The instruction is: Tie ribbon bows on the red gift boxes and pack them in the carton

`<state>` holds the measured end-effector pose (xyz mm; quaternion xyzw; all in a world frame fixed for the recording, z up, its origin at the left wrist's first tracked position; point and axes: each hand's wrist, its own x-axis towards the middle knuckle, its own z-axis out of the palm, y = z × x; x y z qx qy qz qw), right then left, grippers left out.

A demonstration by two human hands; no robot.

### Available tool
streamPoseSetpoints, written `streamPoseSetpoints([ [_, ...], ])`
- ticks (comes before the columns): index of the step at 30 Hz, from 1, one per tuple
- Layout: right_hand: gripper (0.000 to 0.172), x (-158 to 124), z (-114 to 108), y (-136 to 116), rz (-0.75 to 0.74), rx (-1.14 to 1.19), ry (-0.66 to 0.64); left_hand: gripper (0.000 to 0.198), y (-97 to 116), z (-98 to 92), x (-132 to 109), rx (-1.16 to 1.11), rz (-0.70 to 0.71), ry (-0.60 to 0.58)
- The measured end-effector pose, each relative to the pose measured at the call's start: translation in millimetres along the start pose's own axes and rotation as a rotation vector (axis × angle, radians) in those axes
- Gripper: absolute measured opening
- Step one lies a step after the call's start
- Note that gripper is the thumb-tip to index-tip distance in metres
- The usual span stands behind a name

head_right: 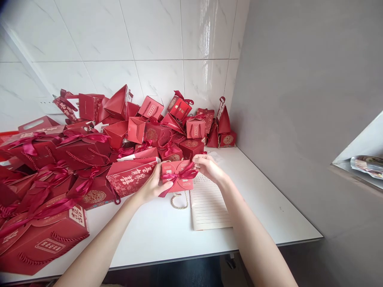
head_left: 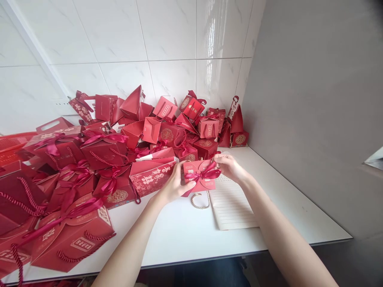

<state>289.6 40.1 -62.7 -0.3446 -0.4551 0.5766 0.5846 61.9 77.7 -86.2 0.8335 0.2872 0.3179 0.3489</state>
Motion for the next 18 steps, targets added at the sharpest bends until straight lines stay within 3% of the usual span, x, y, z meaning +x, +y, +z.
streamPoseSetpoints([
  [7, 0.02, 0.9, -5.6, -11.3, -0.098, 0.142, 0.195, 0.069, -2.0, -1.2, 0.0, 0.008, 0.003, -0.016],
  [18, 0.019, -1.7, -18.7, -18.4, -0.235, 0.369, 0.311, 0.067, -3.4, -1.0, 0.1, 0.009, 0.009, -0.005],
])
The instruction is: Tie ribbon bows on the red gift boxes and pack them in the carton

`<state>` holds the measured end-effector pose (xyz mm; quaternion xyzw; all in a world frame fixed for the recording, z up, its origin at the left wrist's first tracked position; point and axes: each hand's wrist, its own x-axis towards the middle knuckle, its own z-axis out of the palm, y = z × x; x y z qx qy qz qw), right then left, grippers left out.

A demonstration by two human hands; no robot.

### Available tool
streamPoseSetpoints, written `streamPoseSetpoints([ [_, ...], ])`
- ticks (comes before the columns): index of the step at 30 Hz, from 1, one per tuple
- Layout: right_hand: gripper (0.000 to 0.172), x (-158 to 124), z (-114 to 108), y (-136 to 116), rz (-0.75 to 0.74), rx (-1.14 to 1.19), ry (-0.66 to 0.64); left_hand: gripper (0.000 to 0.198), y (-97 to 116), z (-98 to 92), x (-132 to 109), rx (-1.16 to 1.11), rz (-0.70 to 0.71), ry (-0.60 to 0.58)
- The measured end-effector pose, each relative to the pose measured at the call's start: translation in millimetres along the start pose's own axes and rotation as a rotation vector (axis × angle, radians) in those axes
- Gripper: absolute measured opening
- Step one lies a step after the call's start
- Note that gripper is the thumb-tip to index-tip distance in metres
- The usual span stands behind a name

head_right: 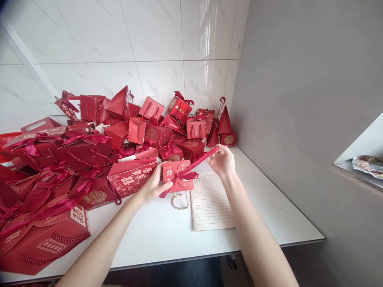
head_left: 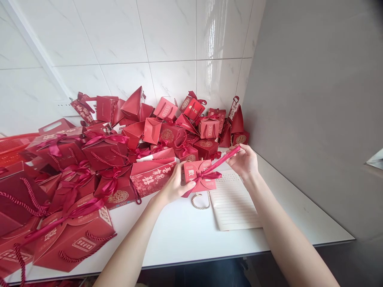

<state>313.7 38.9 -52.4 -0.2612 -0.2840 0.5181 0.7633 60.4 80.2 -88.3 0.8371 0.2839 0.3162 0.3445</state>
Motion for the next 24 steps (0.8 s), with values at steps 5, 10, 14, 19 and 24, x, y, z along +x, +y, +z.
streamPoseSetpoints([
  [5, 0.019, 0.8, -8.4, -7.7, -0.049, 0.243, -0.015, 0.065, 0.6, 0.0, 0.1, 0.001, 0.002, 0.002],
  [10, 0.021, 1.8, -13.4, -9.2, -0.112, 0.279, -0.021, 0.067, 1.0, -1.8, 0.9, -0.063, -0.005, 0.002],
  [14, 0.023, 1.1, -13.2, -8.8, -0.134, 0.272, -0.026, 0.066, 4.7, -8.8, 0.7, -0.141, -0.055, -0.062],
  [19, 0.024, 1.3, -15.1, -9.8, -0.139, 0.244, -0.009, 0.039, 10.9, -16.4, -1.2, -0.019, -0.095, 0.033],
  [24, 0.026, 4.2, -18.3, -9.1, -0.11, 0.244, 0.074, 0.032, 13.2, -18.0, 0.2, 0.132, -0.133, 0.25],
])
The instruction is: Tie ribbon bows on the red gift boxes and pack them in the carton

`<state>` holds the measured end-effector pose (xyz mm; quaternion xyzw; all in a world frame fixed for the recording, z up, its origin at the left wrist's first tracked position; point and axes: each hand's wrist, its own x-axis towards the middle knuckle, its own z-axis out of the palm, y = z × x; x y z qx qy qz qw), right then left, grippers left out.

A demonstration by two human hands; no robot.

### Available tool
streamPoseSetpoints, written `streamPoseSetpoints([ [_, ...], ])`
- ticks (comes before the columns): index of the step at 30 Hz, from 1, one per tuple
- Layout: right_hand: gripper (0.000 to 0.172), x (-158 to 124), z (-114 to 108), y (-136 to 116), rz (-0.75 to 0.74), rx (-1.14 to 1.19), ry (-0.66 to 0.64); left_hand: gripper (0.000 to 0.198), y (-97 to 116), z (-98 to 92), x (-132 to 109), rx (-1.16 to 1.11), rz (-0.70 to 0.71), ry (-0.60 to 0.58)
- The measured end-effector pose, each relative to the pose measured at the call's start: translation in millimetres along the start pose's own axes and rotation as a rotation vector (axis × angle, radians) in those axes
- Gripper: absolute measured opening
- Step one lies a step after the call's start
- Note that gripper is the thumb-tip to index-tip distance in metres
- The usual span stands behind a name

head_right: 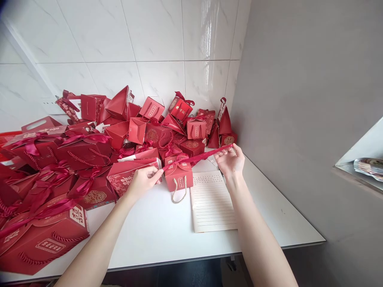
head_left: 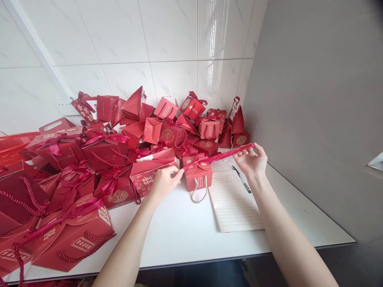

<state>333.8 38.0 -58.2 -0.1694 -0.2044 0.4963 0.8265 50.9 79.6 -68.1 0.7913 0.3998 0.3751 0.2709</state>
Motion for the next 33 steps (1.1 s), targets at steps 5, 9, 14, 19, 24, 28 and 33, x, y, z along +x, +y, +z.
streamPoseSetpoints([
  [5, 0.027, 1.1, -1.4, 1.0, 0.014, 0.018, -0.007, 0.033, 3.3, -4.9, 7.1, -0.457, -0.098, 0.132],
  [9, 0.026, 0.5, -0.3, 1.5, 0.01, 0.046, 0.021, 0.022, 6.8, -11.4, 12.1, -0.972, -0.178, 0.233],
  [14, 0.027, -1.6, 4.4, 2.3, -0.017, 0.075, 0.008, 0.014, 10.8, -19.9, 12.6, -1.327, -0.275, 0.308],
  [19, 0.025, -5.6, 12.3, 2.3, -0.016, 0.148, 0.012, 0.012, 12.0, -29.1, 9.3, -1.478, -0.212, 0.35],
  [24, 0.021, -8.1, 16.4, 2.2, -0.034, 0.184, -0.019, 0.008, 9.3, -34.4, 8.3, -1.646, -0.191, 0.421],
  [28, 0.02, -8.3, 16.9, 2.2, -0.04, 0.197, -0.031, 0.011, 7.9, -35.7, 7.6, -1.735, -0.153, 0.362],
  [33, 0.018, -8.0, 17.0, 1.9, -0.056, 0.209, -0.022, 0.014, 9.6, -37.0, 6.9, -1.815, -0.107, 0.331],
])
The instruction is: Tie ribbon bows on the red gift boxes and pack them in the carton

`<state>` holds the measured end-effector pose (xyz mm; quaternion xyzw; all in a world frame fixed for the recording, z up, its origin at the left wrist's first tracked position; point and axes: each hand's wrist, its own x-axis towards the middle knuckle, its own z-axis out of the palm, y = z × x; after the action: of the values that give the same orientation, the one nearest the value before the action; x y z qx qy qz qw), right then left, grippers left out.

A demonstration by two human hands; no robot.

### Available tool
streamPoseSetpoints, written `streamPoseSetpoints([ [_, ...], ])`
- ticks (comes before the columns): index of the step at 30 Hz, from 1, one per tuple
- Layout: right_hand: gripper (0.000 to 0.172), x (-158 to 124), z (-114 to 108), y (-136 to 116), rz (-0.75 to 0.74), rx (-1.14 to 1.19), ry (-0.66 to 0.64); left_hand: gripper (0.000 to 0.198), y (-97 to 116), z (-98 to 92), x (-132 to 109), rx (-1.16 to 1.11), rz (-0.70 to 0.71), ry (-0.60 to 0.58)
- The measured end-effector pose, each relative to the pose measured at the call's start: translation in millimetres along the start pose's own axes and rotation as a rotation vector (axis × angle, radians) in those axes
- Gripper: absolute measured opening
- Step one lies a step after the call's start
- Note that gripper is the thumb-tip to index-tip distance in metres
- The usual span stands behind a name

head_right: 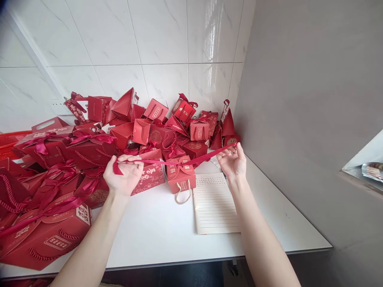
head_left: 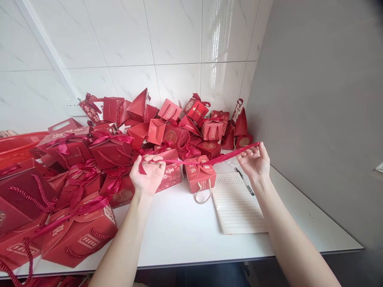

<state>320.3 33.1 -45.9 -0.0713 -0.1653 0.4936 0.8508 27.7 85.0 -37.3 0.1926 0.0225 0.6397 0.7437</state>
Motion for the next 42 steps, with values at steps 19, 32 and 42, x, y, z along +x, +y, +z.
streamPoseSetpoints([
  [19, 0.018, -1.5, 3.8, 0.9, -0.047, 0.015, 0.022, 0.016, 14.2, 3.7, -0.2, -0.121, 0.035, -0.052],
  [32, 0.029, -13.4, 24.5, 22.6, 0.053, -0.24, -0.051, 0.03, 12.4, 20.9, -7.2, 0.05, 0.048, -0.059],
  [42, 0.027, -32.0, 147.4, 43.5, 0.0, -0.965, -0.427, 0.02, 12.8, 102.9, -12.0, 0.817, 0.11, -0.236],
])
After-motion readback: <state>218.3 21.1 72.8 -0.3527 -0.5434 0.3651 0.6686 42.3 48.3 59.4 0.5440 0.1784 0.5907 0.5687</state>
